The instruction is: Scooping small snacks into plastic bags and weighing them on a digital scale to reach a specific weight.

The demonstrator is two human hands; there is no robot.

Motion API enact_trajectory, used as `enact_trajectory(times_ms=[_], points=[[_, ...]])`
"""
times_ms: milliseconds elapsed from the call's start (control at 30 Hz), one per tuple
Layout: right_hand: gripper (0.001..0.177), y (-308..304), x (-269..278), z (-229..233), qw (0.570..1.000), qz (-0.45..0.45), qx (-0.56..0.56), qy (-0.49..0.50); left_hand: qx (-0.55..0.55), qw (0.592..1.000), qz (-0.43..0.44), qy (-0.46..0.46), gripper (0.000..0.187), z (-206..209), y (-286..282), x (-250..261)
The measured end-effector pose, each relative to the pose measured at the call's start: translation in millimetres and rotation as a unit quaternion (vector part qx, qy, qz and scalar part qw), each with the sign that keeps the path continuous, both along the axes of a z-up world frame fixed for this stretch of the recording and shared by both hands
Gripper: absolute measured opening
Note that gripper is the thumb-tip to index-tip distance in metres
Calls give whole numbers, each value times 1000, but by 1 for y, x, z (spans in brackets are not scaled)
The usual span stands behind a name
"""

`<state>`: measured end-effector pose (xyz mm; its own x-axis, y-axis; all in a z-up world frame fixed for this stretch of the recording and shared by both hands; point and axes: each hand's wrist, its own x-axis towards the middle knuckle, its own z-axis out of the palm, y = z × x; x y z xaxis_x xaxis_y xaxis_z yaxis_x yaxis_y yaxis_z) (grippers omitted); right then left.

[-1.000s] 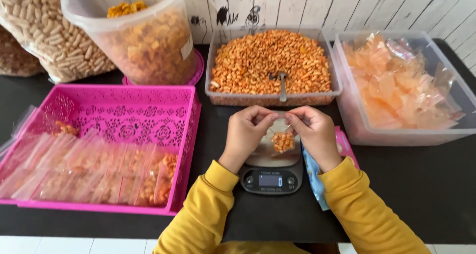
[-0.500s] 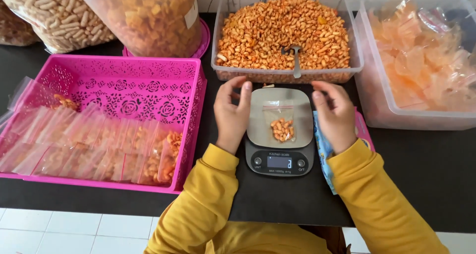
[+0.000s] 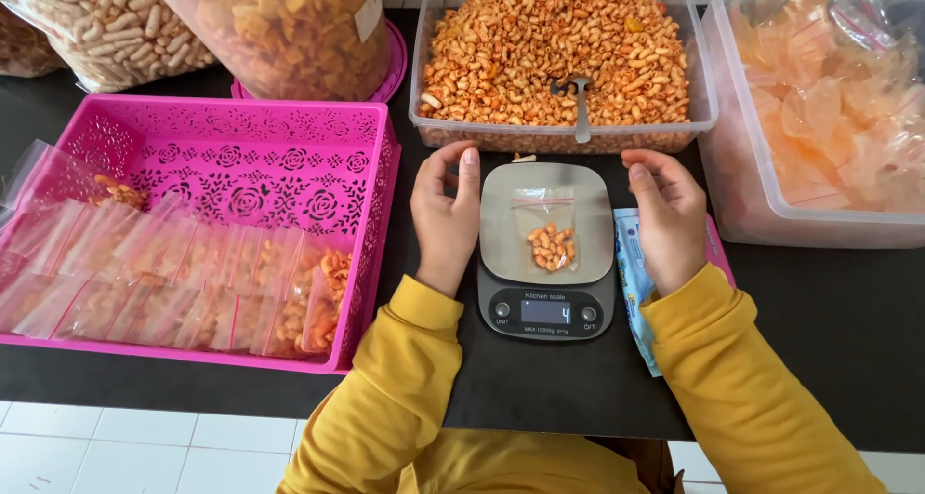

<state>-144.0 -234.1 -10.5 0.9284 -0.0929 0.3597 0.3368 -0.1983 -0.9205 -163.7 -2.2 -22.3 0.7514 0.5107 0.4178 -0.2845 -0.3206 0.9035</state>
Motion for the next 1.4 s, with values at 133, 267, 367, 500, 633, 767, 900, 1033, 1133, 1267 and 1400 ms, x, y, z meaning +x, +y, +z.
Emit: enact_trajectory(times_ms=[133, 267, 367, 500, 633, 767, 900, 1033, 1133, 1267, 1400], points=[[17, -2, 2, -2, 1000, 2, -4, -2, -4, 1000, -4, 2, 20, -1, -1, 0], [17, -2, 1, -2, 1000, 5, -10, 4, 14, 1000, -10, -15, 19, -3, -1, 2], [17, -1, 0, 0, 1000, 10, -8, -4, 136, 990, -24, 4, 18, 0, 0, -1], [17, 1, -3, 2, 999, 11, -34, -23, 322, 943, -47, 68, 21, -11, -4, 1], [17, 0, -1, -1, 998, 10, -46, -40, 317, 941, -73, 89, 15, -16, -3, 4], [19, 2, -5, 5, 993, 40, -103, -41, 258, 954, -106, 106, 10, -4, -2, 0], [17, 7, 7, -2, 982, 98, -161, -24, 93, 984, -154, 15, 5, 14, -13, 3], [13, 22, 12, 26, 990, 93, -106, -20, 27, 976, -217, -19, 28, 22, -24, 20], [14, 28, 29, 51, 990, 114, -78, -27, -9, 971, -230, -69, 13, 35, -29, 37], [18, 31, 70, 56, 993, 93, -14, -71, -38, 982, -152, -101, 11, 43, -30, 75], [15, 41, 91, 75, 990, 101, 31, -91, -65, 979, -142, -131, 25, 73, -29, 92]])
